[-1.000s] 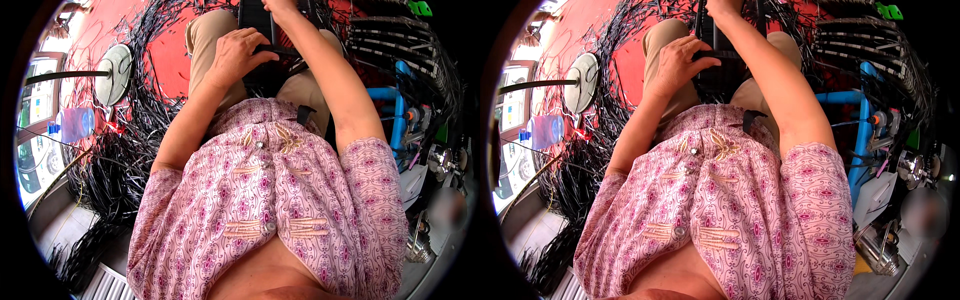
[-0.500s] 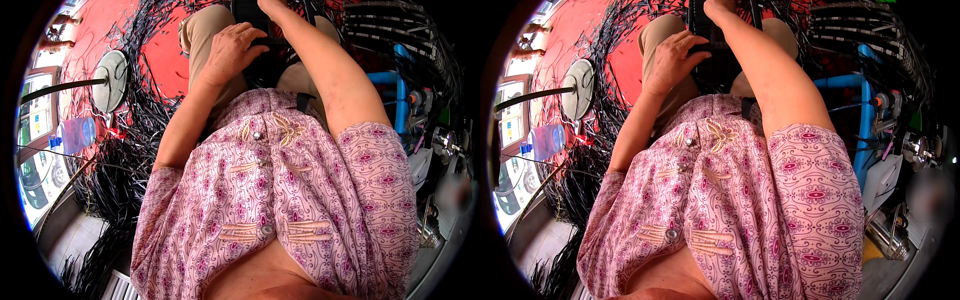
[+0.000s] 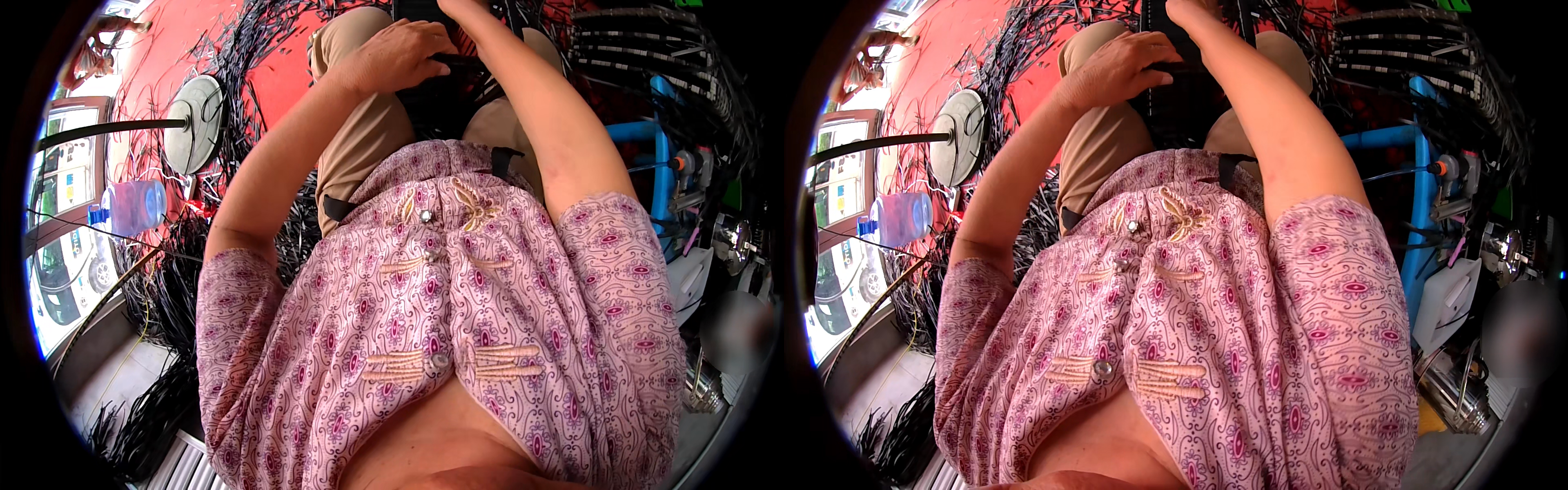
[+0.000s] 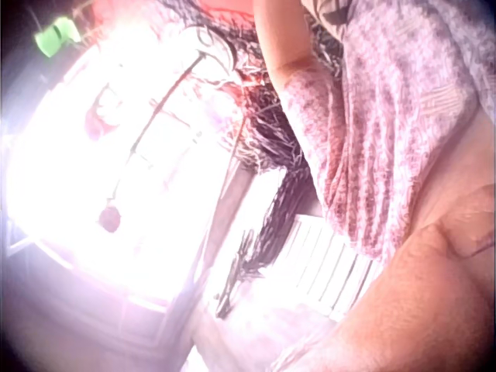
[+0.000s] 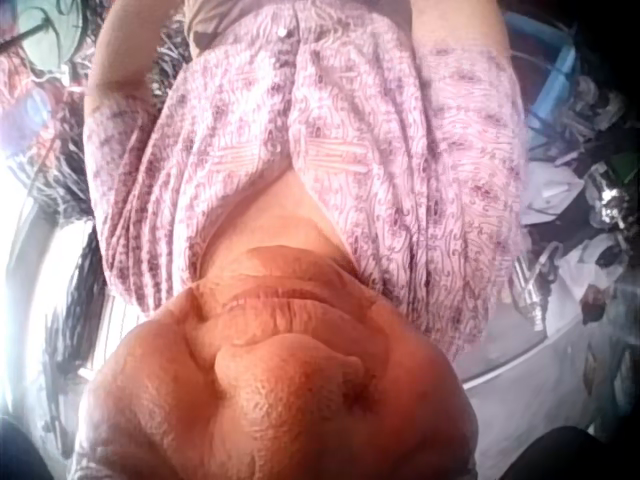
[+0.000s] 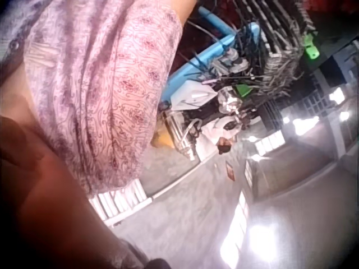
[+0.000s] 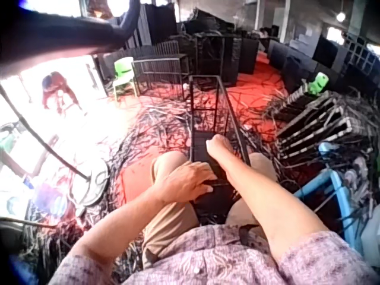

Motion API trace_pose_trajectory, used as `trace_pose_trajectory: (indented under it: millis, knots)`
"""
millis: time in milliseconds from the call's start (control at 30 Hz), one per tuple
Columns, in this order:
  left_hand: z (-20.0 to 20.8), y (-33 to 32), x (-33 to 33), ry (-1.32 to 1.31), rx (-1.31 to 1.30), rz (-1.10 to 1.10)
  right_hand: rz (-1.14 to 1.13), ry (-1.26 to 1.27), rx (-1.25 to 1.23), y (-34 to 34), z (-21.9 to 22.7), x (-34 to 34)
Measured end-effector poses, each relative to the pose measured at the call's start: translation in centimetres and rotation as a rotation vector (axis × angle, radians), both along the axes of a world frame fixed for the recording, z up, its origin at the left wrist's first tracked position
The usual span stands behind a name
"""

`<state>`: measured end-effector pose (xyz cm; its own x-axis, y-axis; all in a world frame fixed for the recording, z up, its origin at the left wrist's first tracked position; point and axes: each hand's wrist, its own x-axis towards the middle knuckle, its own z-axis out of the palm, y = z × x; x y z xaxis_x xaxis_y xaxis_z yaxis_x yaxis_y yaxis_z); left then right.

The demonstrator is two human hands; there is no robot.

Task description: The person sits on the floor and assembles a black plastic chair frame by weaving black strips through the grid. They use a nail gun to secure the strips and a pair of scissors to trim excess material.

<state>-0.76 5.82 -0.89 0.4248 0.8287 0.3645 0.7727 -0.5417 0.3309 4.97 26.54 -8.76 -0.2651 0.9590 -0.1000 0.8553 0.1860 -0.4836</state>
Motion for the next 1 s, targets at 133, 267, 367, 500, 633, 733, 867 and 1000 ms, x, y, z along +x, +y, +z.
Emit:
trace_pose_trajectory:
  millis: [133,267,367,500,633,733,867,1000]
  knots:
    - [1.2,1.6,-0.7,-0.096,-0.349,-0.095,0.253,0.718,0.473,-6.2,9.2,5.4]
    - [4.2,2.1,0.4,-0.102,-0.741,0.025,0.292,1.098,0.489,-12.0,10.2,11.4]
    - [1.7,3.3,-0.8,-0.294,-0.949,-0.019,0.384,0.694,0.563,-17.0,9.5,14.9]
    - [1.2,3.2,-0.3,-0.556,-1.088,0.005,0.595,0.523,0.698,-18.8,5.6,16.2]
    - [1.7,2.6,-0.5,-0.648,-1.088,0.03,0.724,0.408,0.821,-18.3,5.3,15.1]
    - [0.7,2.9,-0.6,-0.737,-1.077,0.07,0.816,0.384,0.978,-17.3,6.2,14.2]
    - [0.0,2.7,-1.6,-0.913,-1.151,0.032,0.912,0.395,0.854,-15.1,10.3,12.4]
    - [-2.6,2.9,-3.1,-0.09,0.143,-0.008,0.837,0.493,0.368,-11.0,10.6,10.2]
